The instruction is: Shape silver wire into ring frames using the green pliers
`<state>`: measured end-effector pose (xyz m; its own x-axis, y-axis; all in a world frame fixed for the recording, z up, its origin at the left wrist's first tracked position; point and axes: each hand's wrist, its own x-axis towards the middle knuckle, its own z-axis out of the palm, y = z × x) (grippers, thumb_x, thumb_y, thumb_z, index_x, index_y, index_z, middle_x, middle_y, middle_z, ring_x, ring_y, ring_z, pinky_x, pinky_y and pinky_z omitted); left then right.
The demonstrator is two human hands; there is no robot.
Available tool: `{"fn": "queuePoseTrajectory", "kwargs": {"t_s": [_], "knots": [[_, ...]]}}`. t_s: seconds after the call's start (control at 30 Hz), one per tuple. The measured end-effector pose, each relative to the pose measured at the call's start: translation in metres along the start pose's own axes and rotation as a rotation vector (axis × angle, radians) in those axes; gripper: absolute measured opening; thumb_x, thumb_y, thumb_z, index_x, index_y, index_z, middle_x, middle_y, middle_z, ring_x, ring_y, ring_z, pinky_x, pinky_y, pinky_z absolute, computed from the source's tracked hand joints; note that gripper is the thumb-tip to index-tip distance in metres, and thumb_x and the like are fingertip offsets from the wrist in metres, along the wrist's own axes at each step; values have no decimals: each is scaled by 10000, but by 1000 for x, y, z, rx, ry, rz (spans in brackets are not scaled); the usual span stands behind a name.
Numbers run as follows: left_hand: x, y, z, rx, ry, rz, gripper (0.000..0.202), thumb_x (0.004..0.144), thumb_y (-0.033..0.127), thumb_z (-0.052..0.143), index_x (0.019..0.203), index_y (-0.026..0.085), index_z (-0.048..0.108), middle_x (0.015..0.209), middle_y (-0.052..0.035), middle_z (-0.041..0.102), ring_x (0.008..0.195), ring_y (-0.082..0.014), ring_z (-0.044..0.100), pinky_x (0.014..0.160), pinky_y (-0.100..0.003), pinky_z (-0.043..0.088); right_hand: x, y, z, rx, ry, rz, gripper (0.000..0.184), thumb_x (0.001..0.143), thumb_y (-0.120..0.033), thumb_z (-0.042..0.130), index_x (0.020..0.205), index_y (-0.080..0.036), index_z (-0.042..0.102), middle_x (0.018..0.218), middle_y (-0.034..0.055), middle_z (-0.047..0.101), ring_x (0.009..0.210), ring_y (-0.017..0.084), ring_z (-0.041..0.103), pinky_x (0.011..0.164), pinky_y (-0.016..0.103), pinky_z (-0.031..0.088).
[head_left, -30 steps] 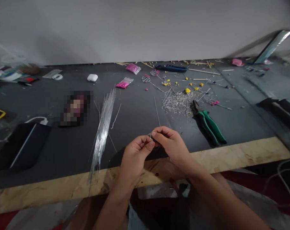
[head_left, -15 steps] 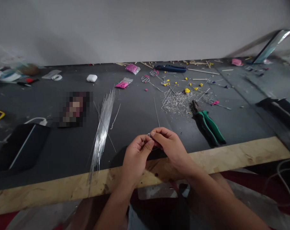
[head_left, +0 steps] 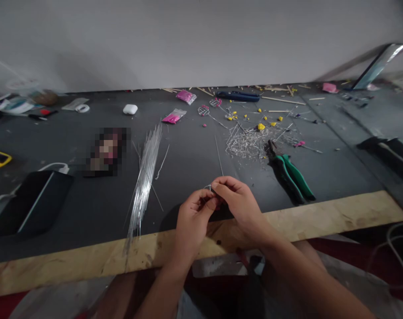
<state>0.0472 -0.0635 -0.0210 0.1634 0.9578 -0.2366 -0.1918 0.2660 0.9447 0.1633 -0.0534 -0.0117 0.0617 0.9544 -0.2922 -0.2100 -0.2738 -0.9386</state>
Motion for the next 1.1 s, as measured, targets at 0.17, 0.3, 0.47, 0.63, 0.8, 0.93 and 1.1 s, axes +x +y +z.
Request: {"fn": "queuePoseTrajectory", "kwargs": {"t_s": [0.17, 0.3, 0.47, 0.63, 0.8, 0.93, 1.1], "knots": [[-1, -2, 1, 16, 23, 43, 27, 786, 185, 603, 787, 187, 630, 761, 17, 609, 748, -108, 569, 719, -234, 449, 0, 1, 2, -12, 23, -6, 100, 755, -276, 588, 703, -193, 609, 619, -44, 532, 553, 88, 464, 517, 223, 375], [0, -3, 2, 43, 37, 69, 40, 800, 177, 582, 785, 188, 617, 746, 22, 597, 724, -102, 558, 701, -225, 445, 0, 0, 4, -22, 29, -23, 109, 762, -285, 581, 711, -192, 608, 621, -40, 535, 555, 91, 472, 519, 222, 383], [0, -4, 4, 71, 90, 76, 43, 793, 165, 575, 779, 181, 612, 732, 23, 599, 687, -99, 551, 667, -218, 444, -2, 0, 7, -6, 42, -19, 112, 755, -293, 585, 704, -195, 604, 614, -38, 539, 565, 94, 477, 529, 222, 397], [-1, 0, 8, 107, 134, 57, 41, 802, 198, 569, 806, 178, 605, 750, 13, 606, 692, -107, 559, 668, -224, 449, -2, 0, 8, 19, 43, -13, 115, 758, -295, 590, 701, -196, 605, 601, -38, 532, 543, 91, 467, 510, 218, 396], [-3, -1, 11, 171, 168, 91, 70, 817, 243, 559, 803, 182, 590, 727, 11, 589, 636, -112, 542, 596, -223, 443, -3, 1, 9, 65, 35, 16, 129, 768, -330, 589, 730, -207, 594, 581, -39, 518, 501, 101, 454, 445, 223, 394], [-3, -3, 11, 170, 190, 87, 91, 828, 270, 557, 820, 187, 592, 737, 10, 589, 623, -106, 534, 575, -217, 443, -4, 4, 10, 99, 32, 0, 134, 777, -340, 591, 758, -207, 599, 593, -35, 524, 496, 101, 453, 429, 224, 393], [-1, -5, 12, 108, 182, 81, 85, 825, 274, 569, 852, 194, 581, 774, 12, 598, 703, -113, 568, 657, -228, 466, -2, 3, 8, 68, 61, -24, 123, 773, -318, 595, 738, -200, 604, 588, -37, 536, 519, 97, 464, 480, 222, 397]]}}
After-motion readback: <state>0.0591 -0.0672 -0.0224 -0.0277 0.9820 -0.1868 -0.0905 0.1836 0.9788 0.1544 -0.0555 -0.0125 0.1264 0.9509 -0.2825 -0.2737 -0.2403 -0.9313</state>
